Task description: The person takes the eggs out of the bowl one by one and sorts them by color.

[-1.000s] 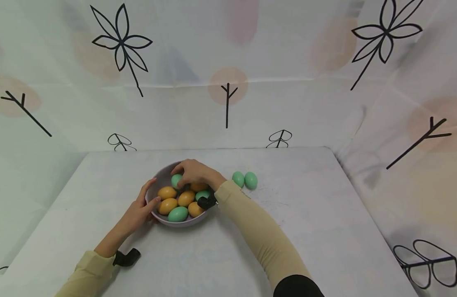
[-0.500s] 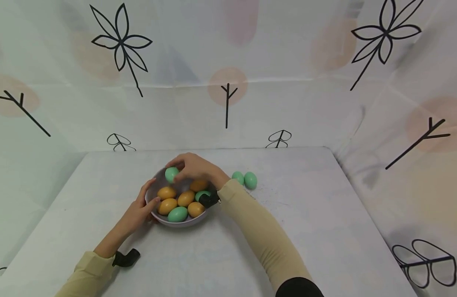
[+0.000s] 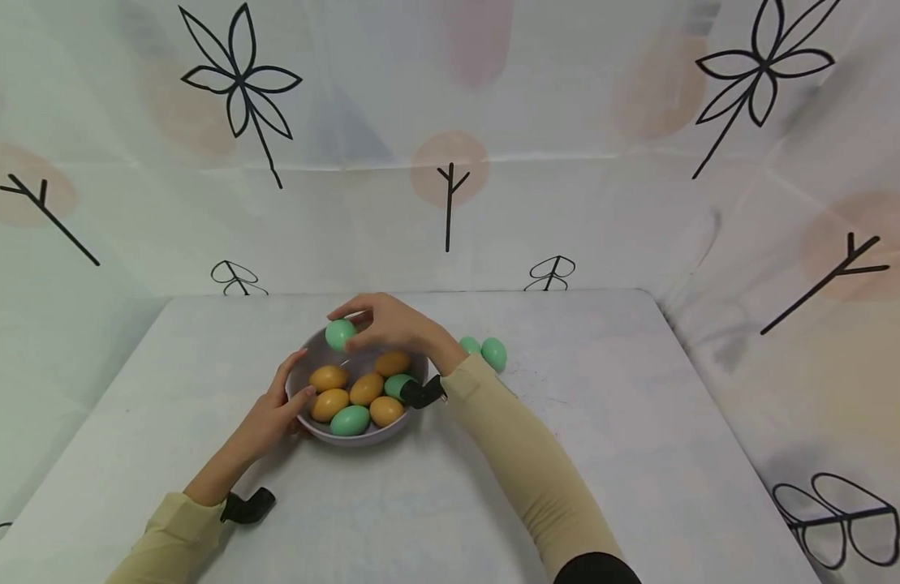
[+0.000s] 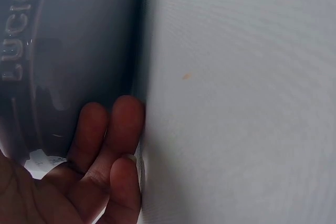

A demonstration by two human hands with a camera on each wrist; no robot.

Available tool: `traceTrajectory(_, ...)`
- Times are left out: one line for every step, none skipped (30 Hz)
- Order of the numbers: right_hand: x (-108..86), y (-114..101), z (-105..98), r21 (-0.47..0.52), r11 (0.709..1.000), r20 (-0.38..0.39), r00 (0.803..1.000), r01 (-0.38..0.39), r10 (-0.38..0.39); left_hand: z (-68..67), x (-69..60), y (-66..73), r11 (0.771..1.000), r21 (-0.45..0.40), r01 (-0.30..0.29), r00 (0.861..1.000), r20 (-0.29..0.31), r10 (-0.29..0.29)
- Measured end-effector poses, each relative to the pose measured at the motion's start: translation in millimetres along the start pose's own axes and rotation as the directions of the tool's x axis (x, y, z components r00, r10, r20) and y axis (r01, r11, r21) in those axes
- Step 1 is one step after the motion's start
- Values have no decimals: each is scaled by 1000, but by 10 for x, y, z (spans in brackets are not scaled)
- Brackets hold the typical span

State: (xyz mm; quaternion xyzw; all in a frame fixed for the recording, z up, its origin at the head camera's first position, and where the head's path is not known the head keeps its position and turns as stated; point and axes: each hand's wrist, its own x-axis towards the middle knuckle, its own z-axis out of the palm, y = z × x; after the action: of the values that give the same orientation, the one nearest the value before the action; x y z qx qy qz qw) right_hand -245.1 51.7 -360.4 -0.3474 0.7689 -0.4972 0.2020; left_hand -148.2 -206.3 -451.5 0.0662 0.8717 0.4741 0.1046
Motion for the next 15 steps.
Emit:
traceTrajectory(-12,6,-3,6,1000,-2,1000,7,-7,2,1,-1,1000,-1,0,1000,-1,0)
traceTrajectory(-23,15,-5,16,1000,-3,1000,13,-13,3,1,-2,1000,-2,0,1000,-2,0)
traceTrajectory(-37,23,-7,21,1000,-6,1000,19,-19,5,0,-1,1000,-4,0,1000,-2,0)
traceTrajectory(-53,31,-10,28,999,-8,1000,24,-24,6,0,0,1000,-6,1,1000,-3,-1)
traceTrajectory(-70,39,-12,39,999,-9,1000,30,-30,8,-2,0,1000,-7,2,1000,-5,-2)
traceTrajectory(-88,48,-14,51,998,-10,999,38,-38,9,-3,0,1000,-7,3,1000,-6,-3)
traceTrajectory(-107,56,-16,61,997,-11,999,44,-44,11,-4,-1,1000,-7,3,1000,-7,-3)
traceTrajectory(-126,69,-19,71,996,-12,999,50,-49,12,-6,-1,1000,-5,4,1000,-7,-4)
traceTrajectory(-147,76,-22,74,996,-15,998,56,-55,13,-6,0,1000,-2,3,1000,-8,-3)
traceTrajectory(-168,83,-25,85,994,-17,998,62,-61,14,-6,0,1000,-1,3,1000,-9,-3)
traceTrajectory(-187,95,-28,89,994,-23,997,69,-67,15,-4,-2,1000,1,2,1000,-11,-2)
traceTrajectory(-206,106,-33,93,993,-29,997,75,-72,13,-4,-2,1000,1,0,1000,-11,0)
traceTrajectory(-227,117,-40,95,992,-36,997,78,-75,14,-2,-1,1000,2,-2,1000,-12,2)
traceTrajectory(-247,128,-48,97,992,-44,996,80,-76,16,-3,1,1000,1,-3,1000,-14,3)
traceTrajectory(-271,132,-57,106,991,-51,996,81,-76,18,-4,1,1000,0,-4,1000,-16,4)
